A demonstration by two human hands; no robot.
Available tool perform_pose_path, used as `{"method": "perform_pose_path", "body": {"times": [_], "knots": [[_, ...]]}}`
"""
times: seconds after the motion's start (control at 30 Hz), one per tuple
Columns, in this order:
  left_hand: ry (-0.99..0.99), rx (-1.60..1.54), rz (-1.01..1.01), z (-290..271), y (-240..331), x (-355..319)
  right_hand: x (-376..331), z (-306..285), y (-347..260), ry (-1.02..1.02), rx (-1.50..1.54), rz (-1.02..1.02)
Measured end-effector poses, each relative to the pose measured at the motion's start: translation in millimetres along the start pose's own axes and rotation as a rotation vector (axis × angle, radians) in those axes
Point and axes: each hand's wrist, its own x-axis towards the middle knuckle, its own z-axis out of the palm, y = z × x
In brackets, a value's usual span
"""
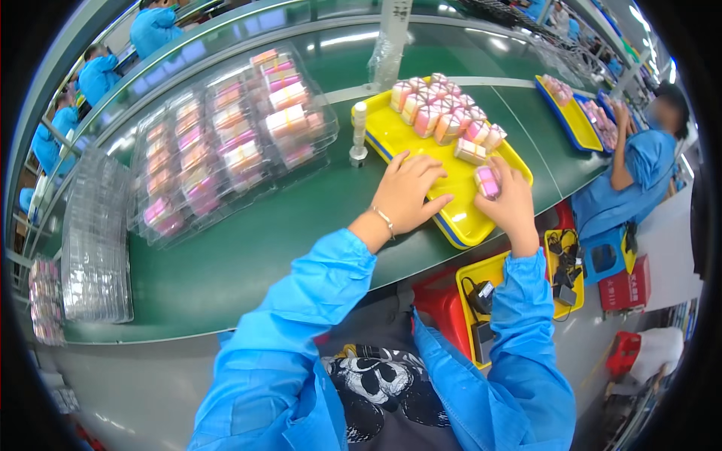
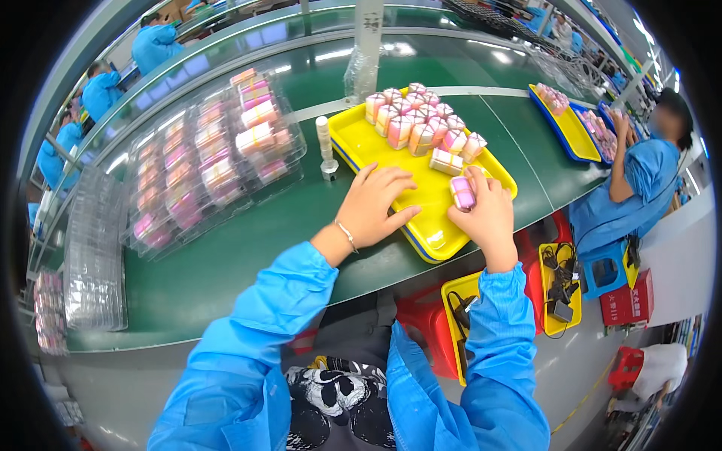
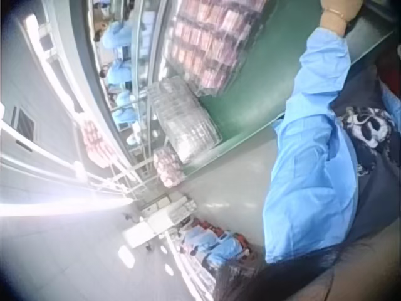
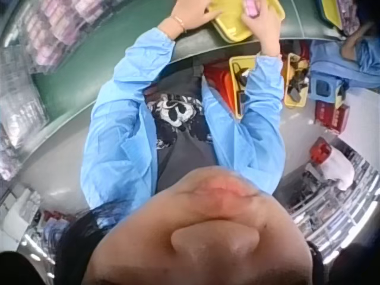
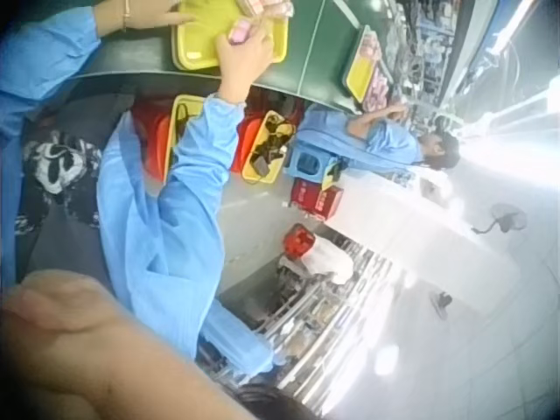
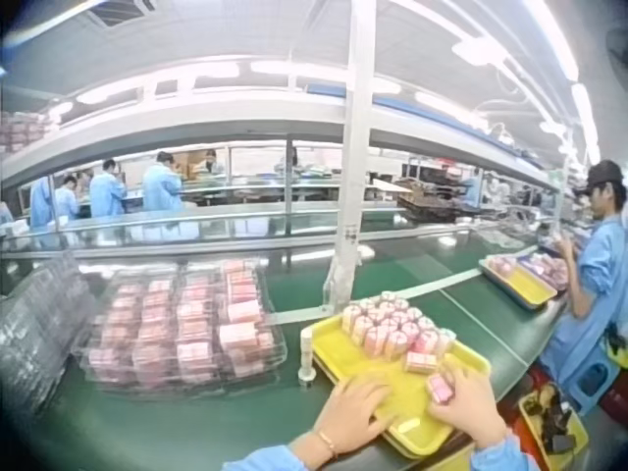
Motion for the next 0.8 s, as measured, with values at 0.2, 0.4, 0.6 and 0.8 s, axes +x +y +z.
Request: {"method": "perform_pose_path", "body": {"times": [0.2, 0.4, 0.6, 0.8], "knots": [[0.059, -0.066, -0.011, 8.4, -0.9, 0.6, -5.9, -14.9, -0.2, 0.086, 0.374, -0.162], [0.2, -0.19, 0.207, -4.4, 15.4, 0.1, -24.7, -30.5, -64.7, -0.211, 0.685, 0.012], [0.304, -0.164, 0.084, -27.1, 17.5, -4.7, -23.8, -20.9, -111.8, -0.106, 0.35, -0.249], [0.263, -0.383, -0.325, -37.6, -5.3, -34.2, -9.8, -8.5, -113.9, -0.36, 0.535, -0.348]]}}
